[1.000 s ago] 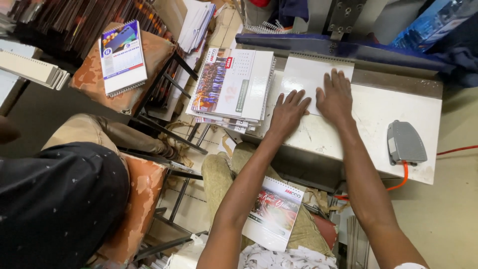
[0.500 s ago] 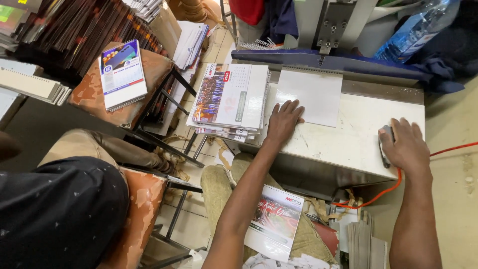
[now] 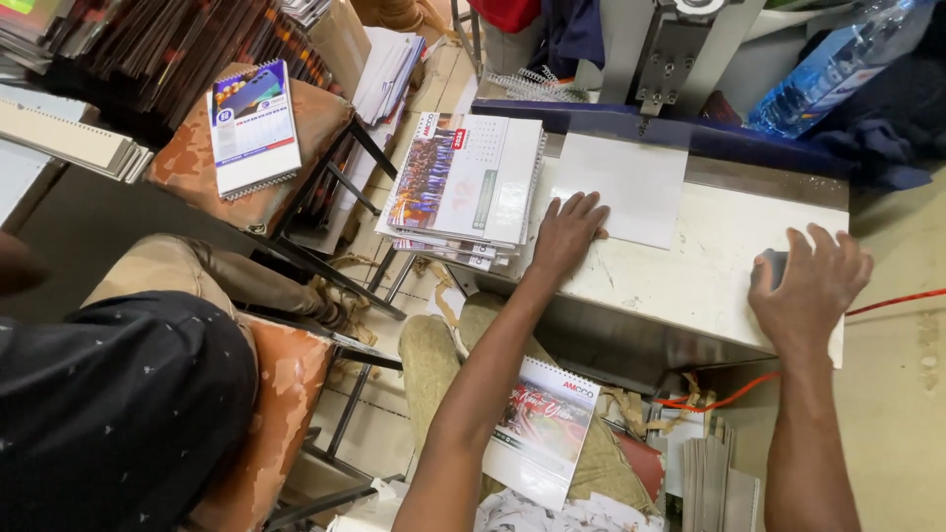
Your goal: Using a spiral binding machine to assemble and crimp printed calendars.
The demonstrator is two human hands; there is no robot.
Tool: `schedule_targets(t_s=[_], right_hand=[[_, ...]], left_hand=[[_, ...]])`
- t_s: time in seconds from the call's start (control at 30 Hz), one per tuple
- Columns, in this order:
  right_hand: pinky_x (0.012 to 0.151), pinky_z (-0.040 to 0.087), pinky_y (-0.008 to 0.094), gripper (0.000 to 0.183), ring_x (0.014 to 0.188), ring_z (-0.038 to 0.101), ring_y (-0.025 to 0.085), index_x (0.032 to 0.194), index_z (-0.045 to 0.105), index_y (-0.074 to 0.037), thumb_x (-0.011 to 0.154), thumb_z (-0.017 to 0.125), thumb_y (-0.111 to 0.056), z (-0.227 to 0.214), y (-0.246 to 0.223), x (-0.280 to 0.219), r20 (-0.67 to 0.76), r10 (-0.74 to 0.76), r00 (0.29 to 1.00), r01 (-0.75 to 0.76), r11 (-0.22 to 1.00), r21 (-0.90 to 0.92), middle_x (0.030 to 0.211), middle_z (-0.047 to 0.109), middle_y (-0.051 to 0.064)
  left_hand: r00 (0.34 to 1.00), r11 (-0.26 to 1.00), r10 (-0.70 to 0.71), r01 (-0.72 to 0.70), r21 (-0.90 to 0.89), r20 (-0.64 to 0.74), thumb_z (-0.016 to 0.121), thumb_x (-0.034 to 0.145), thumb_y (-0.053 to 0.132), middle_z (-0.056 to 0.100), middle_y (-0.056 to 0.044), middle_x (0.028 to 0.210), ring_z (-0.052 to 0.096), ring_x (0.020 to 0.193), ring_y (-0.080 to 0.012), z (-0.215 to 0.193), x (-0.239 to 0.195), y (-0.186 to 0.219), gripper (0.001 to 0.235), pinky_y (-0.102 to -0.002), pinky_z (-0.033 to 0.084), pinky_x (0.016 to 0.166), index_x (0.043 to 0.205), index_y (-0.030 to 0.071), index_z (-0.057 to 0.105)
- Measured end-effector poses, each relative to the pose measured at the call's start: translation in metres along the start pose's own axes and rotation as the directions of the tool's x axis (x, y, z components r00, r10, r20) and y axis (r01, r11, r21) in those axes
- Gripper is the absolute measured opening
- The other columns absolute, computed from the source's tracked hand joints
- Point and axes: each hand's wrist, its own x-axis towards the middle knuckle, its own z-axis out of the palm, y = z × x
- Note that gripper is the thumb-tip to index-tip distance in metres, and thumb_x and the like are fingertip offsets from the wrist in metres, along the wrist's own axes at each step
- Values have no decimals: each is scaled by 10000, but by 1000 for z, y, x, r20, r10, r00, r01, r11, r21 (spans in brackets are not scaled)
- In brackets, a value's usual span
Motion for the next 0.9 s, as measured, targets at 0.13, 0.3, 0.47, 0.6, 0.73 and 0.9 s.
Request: schedule_targets(t_s=[0.13, 0.3, 0.47, 0.6, 0.73, 0.9], right_hand=[[670, 411, 461, 304, 596, 370, 219, 610, 416, -114, 896, 461, -22, -2, -88, 1, 182, -59, 982, 10, 965, 260, 597, 393, 14], [1302, 155, 482, 652, 1549, 316, 356, 1526, 459, -49, 1042, 460, -486, -4, -147, 15, 630, -156, 760, -198, 869, 454, 1634, 404, 206], [1268, 230, 495, 603, 1518, 337, 376, 1502, 463, -23, 1028, 541, -388, 1, -151, 14, 483, -97, 870, -195, 833, 518, 1609, 412, 213], [1108, 463, 444, 220, 1236, 608, 302, 1213, 705, -103, 993, 700, -105, 37, -136, -18, -6, 73, 997, -46, 690, 722, 1232, 673, 60], [1008, 516, 397, 112, 1099, 659, 257, 1090, 748, -126, 984, 718, -107, 48, -134, -37, -81, 103, 991, -14, 694, 720, 1100, 716, 3], [958, 483, 371, 183, 1212, 651, 200, 1114, 745, -240, 961, 735, -341, 30, -147, -20, 113, 16, 993, -73, 855, 513, 1186, 732, -61]], left_hand=[[998, 997, 29, -32, 70, 55, 632, 1010, 291, 577, -122, 1453, 539, 1356, -335, -6, 1, 3, 315, -556, 444, 1075, 1278, 128, 601], [986, 992, 53, -71, 108, 161, 457, 1103, 372, 558, -79, 1487, 562, 1384, -278, 17, 2, 0, 353, -506, 447, 1151, 1420, 236, 536], [987, 995, 81, -88, 43, 142, 463, 1096, 383, 559, -109, 1487, 587, 1352, -306, -14, -1, 7, 367, -501, 487, 1112, 1395, 186, 544], [963, 948, 268, -262, 178, -7, 507, 1061, 248, 642, -41, 1270, 695, 1091, -239, -4, -7, 4, 227, -436, 563, 979, 1259, 205, 609], [887, 888, 390, -293, 353, -245, 512, 1037, 240, 573, 5, 1030, 655, 822, -187, 6, 4, 5, 111, -437, 568, 903, 1054, 215, 618], [854, 880, 376, -207, 428, -359, 559, 1012, 224, 618, -26, 1064, 663, 914, -233, -8, 31, 26, 89, -485, 576, 920, 1058, 211, 634]])
